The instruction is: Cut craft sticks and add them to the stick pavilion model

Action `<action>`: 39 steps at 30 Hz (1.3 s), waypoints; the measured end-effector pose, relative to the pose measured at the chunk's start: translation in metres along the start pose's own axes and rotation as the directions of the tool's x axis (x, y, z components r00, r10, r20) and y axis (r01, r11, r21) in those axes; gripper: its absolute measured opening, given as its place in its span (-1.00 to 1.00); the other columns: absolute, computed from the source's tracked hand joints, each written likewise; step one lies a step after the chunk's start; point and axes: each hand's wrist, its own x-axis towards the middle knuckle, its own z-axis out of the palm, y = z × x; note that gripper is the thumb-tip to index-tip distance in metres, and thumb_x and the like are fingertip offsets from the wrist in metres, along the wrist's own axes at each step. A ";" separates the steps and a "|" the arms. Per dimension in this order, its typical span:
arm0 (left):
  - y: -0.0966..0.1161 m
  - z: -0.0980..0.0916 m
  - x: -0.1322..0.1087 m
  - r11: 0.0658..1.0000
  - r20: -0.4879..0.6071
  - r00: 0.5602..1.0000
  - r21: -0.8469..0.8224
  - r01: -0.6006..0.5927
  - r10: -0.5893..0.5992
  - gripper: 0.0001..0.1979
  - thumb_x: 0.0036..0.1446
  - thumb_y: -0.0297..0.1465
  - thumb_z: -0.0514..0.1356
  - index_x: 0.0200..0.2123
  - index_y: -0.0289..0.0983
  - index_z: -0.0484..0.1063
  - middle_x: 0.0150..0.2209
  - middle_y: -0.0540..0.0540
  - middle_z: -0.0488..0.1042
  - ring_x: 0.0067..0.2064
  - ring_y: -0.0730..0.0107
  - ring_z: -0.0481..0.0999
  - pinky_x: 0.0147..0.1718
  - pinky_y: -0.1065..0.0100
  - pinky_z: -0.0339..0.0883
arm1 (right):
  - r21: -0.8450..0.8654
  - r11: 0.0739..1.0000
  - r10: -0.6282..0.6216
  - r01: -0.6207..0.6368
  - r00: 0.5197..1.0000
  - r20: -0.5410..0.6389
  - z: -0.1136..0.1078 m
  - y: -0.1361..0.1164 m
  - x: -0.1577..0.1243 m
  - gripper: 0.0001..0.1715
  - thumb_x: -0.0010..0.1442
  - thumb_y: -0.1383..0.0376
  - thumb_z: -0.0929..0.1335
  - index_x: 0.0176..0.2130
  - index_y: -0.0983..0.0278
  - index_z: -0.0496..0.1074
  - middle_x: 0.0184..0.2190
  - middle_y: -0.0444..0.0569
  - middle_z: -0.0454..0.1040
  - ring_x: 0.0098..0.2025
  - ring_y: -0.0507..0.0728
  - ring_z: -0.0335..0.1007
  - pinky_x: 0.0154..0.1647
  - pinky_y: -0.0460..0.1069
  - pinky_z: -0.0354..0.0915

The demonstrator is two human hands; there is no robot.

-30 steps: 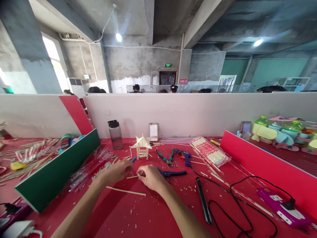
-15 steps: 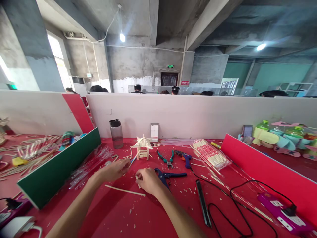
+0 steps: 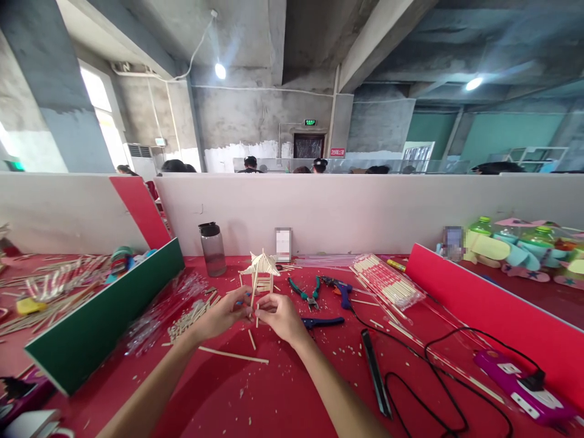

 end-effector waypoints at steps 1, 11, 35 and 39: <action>0.003 0.004 0.001 0.999 -0.016 1.000 -0.037 -0.003 0.002 -0.68 0.16 -0.23 0.21 -0.09 -0.27 0.31 -0.23 -0.06 0.42 -0.32 0.39 0.53 -0.25 0.31 0.47 | 0.055 0.998 0.005 -0.004 1.000 -0.009 0.000 0.000 0.001 -0.58 -0.06 0.09 0.52 -0.28 0.30 0.48 -0.32 0.00 0.55 -0.26 0.18 0.50 -0.25 0.02 0.43; -0.003 0.013 0.005 0.988 -0.130 0.984 -0.115 0.106 -0.121 -0.47 0.00 -0.19 0.33 0.02 -0.27 0.39 -0.40 0.01 0.44 -0.42 0.35 0.55 -0.35 0.25 0.51 | 0.283 0.958 0.085 -0.053 0.991 -0.101 0.001 -0.006 0.001 -0.51 -0.21 0.07 0.59 -0.32 0.27 0.50 -0.40 -0.08 0.54 -0.34 0.14 0.49 -0.20 0.05 0.42; -0.019 0.015 0.005 0.811 -0.119 0.929 0.534 -0.238 0.351 -0.65 0.26 -0.36 0.17 0.11 -0.16 0.45 -0.22 -0.10 0.56 -0.24 0.36 0.54 -0.16 0.39 0.39 | 0.413 0.910 0.101 -0.021 0.980 -0.172 -0.005 -0.017 0.000 -0.45 -0.26 0.10 0.61 -0.29 0.29 0.49 -0.37 -0.07 0.57 -0.33 0.13 0.52 -0.19 0.05 0.46; -0.019 0.017 0.004 0.826 -0.160 0.932 0.527 -0.197 0.324 -0.68 0.27 -0.34 0.16 0.08 -0.13 0.46 -0.22 -0.07 0.58 -0.22 0.36 0.55 -0.14 0.39 0.38 | 0.448 0.894 0.113 -0.018 0.976 -0.186 -0.005 -0.018 0.001 -0.46 -0.28 0.13 0.62 -0.31 0.28 0.49 -0.38 -0.10 0.56 -0.32 0.11 0.51 -0.17 0.04 0.46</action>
